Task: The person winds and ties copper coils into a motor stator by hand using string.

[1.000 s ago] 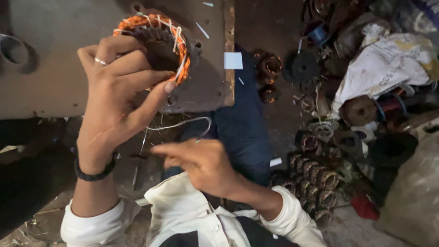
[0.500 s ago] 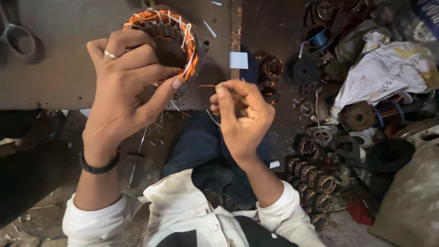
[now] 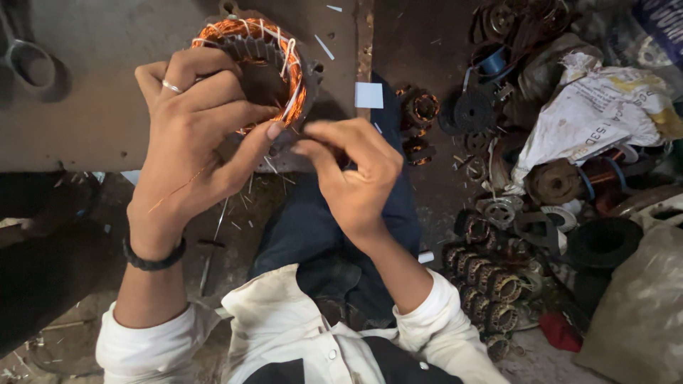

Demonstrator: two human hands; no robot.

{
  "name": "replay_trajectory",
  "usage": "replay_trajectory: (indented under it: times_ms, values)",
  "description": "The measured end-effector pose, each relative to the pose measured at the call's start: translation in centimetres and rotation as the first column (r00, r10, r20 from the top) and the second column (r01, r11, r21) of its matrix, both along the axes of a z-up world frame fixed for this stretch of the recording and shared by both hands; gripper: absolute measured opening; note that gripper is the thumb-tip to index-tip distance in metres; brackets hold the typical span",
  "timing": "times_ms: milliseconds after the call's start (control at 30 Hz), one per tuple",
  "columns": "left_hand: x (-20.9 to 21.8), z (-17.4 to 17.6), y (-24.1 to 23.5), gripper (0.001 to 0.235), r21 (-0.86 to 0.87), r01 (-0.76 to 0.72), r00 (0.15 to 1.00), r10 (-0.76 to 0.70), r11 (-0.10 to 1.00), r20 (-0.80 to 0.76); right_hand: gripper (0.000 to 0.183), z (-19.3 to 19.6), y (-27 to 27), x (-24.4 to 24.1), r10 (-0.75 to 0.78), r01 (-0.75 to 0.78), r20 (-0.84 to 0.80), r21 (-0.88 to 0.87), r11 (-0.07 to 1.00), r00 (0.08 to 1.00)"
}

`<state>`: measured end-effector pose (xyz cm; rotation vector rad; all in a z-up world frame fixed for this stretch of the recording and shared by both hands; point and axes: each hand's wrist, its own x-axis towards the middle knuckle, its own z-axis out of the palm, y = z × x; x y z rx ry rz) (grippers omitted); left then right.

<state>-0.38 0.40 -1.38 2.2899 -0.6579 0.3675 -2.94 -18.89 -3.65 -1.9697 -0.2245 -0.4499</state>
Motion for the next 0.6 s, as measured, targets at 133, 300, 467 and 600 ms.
replay_trajectory:
  times_ms: [133, 300, 467, 600]
  values:
    - [-0.1, 0.1, 0.0, 0.023, -0.053, 0.001, 1.0, -0.002, 0.999, -0.009, 0.036, 2.4, 1.1, 1.8, 0.012, -0.005, -0.075, 0.084, 0.996, 0.997]
    - [-0.2, -0.6, 0.2, 0.026, -0.071, -0.016, 0.999, 0.014, 0.997, -0.038, 0.01, 3.0, 0.7, 2.6, 0.226, -0.217, -0.006, 0.254, 0.943, 0.974]
    - [-0.4, -1.1, 0.4, 0.02, -0.048, -0.007, 1.0, 0.006, 0.999, -0.021, 0.012, -0.2, -11.7, -1.3, 0.555, -0.288, 0.251, 0.957, -0.022, 0.793]
    - [0.1, -0.7, 0.3, 0.024, -0.048, 0.005, 1.0, -0.005, 0.999, -0.005, 0.011, -4.8, -25.2, -6.4, 0.251, -0.017, 0.031, 0.998, -0.06, 0.967]
